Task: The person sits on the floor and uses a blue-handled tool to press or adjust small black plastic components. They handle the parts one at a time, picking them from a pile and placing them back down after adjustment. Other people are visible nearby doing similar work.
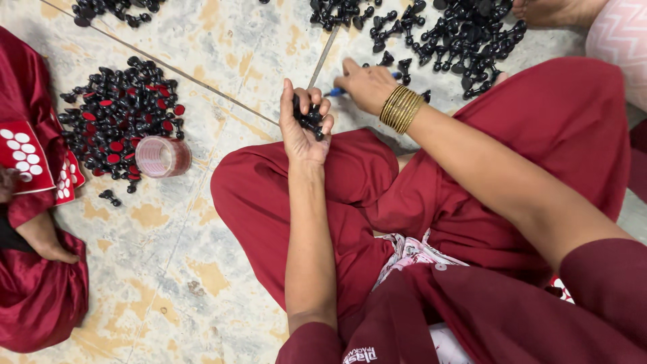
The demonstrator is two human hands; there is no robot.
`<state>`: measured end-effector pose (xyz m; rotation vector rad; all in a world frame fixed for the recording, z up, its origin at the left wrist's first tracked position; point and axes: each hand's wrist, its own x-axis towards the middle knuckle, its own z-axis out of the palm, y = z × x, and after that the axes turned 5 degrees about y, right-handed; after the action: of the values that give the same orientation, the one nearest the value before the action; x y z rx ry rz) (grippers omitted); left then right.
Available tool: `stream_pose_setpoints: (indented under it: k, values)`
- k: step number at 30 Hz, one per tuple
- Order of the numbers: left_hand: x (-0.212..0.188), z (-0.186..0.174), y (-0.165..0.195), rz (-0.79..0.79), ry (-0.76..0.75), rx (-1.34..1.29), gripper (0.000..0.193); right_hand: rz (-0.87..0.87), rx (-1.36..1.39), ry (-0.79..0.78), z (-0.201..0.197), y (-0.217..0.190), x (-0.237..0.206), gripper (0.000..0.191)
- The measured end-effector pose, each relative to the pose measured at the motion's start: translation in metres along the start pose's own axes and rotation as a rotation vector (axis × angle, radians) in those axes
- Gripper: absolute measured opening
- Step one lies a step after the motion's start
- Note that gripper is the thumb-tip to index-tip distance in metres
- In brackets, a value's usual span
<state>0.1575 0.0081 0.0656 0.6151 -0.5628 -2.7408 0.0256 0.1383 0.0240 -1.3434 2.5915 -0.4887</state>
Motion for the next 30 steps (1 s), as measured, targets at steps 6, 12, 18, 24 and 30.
stream_pose_setpoints:
  k: [6, 12, 18, 24, 30]
  values:
    - [-0.006, -0.002, -0.001, 0.034, 0.038, 0.179, 0.022, 0.019, -0.072, 0.122, 0.026, 0.014, -0.006, 0.014]
    - [-0.013, -0.005, -0.004, 0.048, 0.158, 0.207, 0.04, 0.146, -0.134, 0.128, 0.038, 0.02, -0.015, 0.024]
    - [-0.021, -0.005, 0.002, 0.069, 0.204, 0.327, 0.038, 0.124, 0.419, 0.188, -0.004, 0.007, -0.016, 0.032]
    - [-0.02, 0.013, 0.009, 0.139, 0.046, 0.49, 0.035, 0.032, 1.277, 0.061, -0.067, -0.016, -0.028, 0.045]
    - [-0.006, 0.028, 0.007, 0.347, 0.04, 0.642, 0.025, -0.196, 0.922, 0.19, -0.096, -0.03, -0.02, 0.045]
